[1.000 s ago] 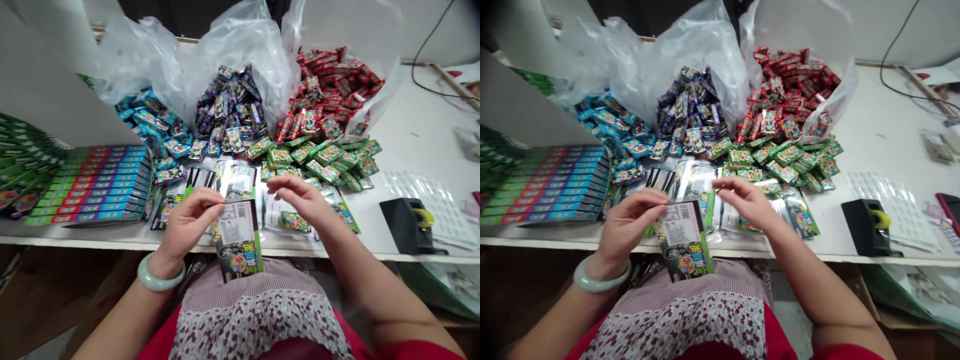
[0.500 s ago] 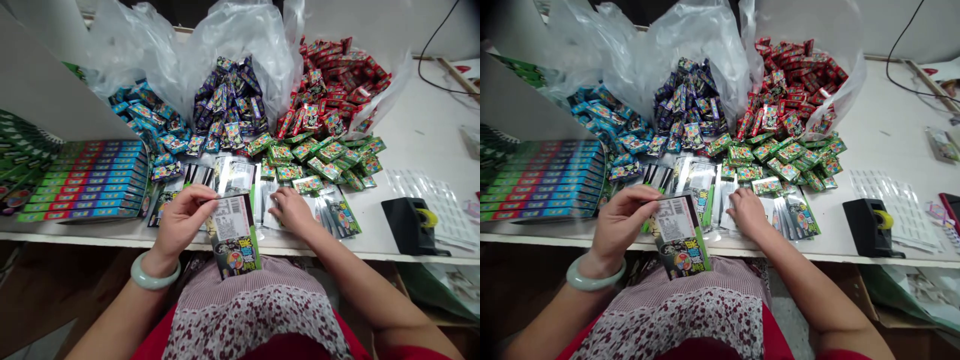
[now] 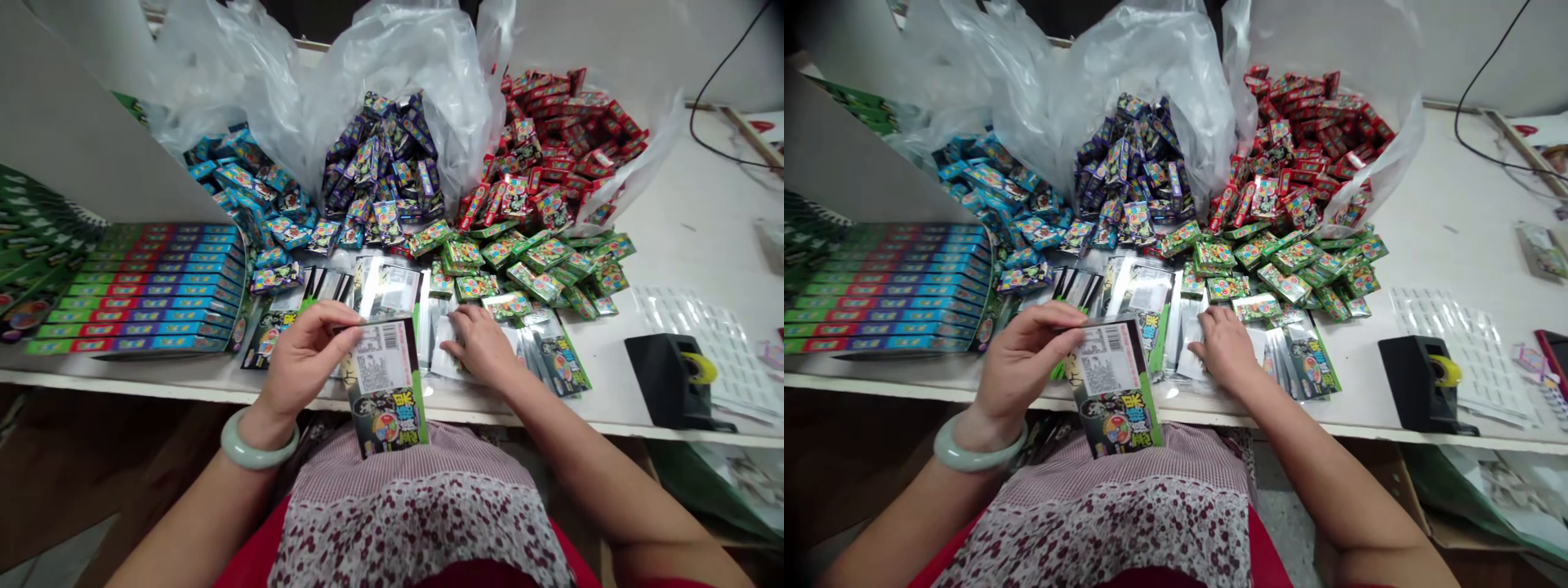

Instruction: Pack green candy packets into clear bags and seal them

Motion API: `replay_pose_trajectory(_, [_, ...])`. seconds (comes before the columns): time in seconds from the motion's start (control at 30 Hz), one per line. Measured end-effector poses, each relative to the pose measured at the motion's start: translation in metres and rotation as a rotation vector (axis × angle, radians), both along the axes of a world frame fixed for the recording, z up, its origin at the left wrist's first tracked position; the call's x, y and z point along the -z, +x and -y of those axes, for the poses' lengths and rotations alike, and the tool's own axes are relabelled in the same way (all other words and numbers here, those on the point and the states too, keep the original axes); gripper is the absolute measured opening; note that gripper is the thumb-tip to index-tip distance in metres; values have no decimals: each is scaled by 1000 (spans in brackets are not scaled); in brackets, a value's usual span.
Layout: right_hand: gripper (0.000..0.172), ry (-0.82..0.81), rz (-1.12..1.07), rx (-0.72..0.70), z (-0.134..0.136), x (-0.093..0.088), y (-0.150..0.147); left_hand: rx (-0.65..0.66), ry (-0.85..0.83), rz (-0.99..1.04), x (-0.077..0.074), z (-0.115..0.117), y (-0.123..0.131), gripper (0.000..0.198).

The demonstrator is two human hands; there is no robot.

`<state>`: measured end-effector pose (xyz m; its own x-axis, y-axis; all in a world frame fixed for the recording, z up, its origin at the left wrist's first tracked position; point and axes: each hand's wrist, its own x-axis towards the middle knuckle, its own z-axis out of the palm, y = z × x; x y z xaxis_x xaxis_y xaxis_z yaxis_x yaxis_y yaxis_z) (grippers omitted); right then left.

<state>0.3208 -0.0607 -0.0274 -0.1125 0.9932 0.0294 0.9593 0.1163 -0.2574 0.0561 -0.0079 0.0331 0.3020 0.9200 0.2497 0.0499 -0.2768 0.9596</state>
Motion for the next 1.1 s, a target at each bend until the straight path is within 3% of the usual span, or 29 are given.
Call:
replay_pose_trajectory(0.13, [17,-24,-33,43,-3,-3,1,19,-44,-12,3,-2,6,4])
replay_pose_trajectory(0.23, [7,-69,-192,95,-9,-8,9,73,-79,21,5,-5,15,3])
replay_pose_trajectory(0.47, [7,-64,-625,86,-24,-19,35,306,-214,-20,8,-18,55,7])
replay_pose_trajectory(0.63, [22,-62,-848,75,-43,-23,46,400,-252,-113,18,-26,79,11])
replay_pose_trajectory(0.83, [16,-66,-775,-100,-64,-26,48,383,-247,-225,32,-34,96,10])
replay_pose_trajectory(1.03, [33,-108,-723,-102,-59,-29,46,300,-278,-210,34,-35,96,13])
replay_pose_trajectory(1.1, [30,-138,-696,-64,-58,-29,47,310,-297,-181,33,-35,94,15])
